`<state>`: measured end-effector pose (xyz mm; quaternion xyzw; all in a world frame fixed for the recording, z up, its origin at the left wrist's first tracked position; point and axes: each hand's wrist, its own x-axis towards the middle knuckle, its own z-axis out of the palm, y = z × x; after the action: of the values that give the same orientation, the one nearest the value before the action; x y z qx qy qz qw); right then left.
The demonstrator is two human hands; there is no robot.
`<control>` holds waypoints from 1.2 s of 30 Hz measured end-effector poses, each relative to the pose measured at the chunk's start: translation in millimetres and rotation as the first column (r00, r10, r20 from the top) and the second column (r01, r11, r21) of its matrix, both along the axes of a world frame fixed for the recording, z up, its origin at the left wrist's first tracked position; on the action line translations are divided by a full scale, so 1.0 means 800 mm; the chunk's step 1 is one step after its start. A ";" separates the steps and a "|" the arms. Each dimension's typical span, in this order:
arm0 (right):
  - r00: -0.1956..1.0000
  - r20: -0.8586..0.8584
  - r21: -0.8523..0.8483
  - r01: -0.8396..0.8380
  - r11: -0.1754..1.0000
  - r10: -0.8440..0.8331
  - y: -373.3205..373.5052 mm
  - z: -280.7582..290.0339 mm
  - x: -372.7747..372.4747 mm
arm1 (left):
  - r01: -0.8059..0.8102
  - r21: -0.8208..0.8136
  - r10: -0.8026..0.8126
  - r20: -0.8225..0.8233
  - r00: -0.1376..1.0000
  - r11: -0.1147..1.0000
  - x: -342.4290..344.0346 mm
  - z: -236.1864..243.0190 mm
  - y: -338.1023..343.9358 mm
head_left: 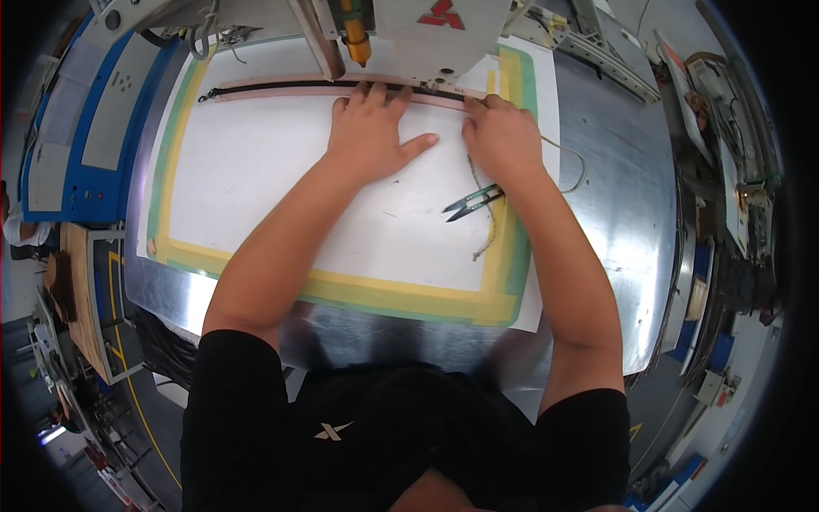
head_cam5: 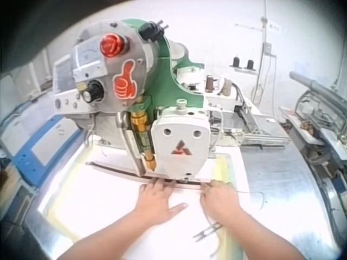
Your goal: Sewing and assembling leather or fabric straps using a specialized sewing machine.
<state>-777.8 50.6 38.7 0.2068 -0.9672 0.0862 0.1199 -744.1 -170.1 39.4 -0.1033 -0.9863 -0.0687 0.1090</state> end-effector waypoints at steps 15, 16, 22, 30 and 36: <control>0.998 0.018 -0.188 -0.048 0.981 0.052 0.031 0.008 0.012 | -0.010 -0.021 0.010 -0.014 1.000 1.000 0.008 0.006 0.058; 0.998 0.018 -0.188 -0.047 0.981 0.052 0.036 0.007 0.012 | -0.025 -0.033 0.024 -0.009 1.000 0.999 0.009 0.007 0.061; 0.948 -0.114 -0.294 -0.317 0.902 0.296 0.066 0.028 0.045 | -0.072 -0.066 0.072 -0.003 0.997 0.995 0.011 0.012 0.063; 0.850 -0.051 -0.338 -0.509 0.791 0.525 0.052 0.005 0.082 | -0.055 -0.082 0.055 0.001 0.998 0.995 0.013 0.019 0.052; 0.875 0.002 -0.373 -0.449 0.812 0.484 0.061 0.008 0.091 | 0.085 -0.001 -0.085 0.052 0.995 0.996 0.010 0.025 -0.033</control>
<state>-705.4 99.5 45.2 0.4077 -0.8587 0.2989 0.0840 -735.9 -196.4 59.0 -0.1436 -0.9836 -0.0742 0.0804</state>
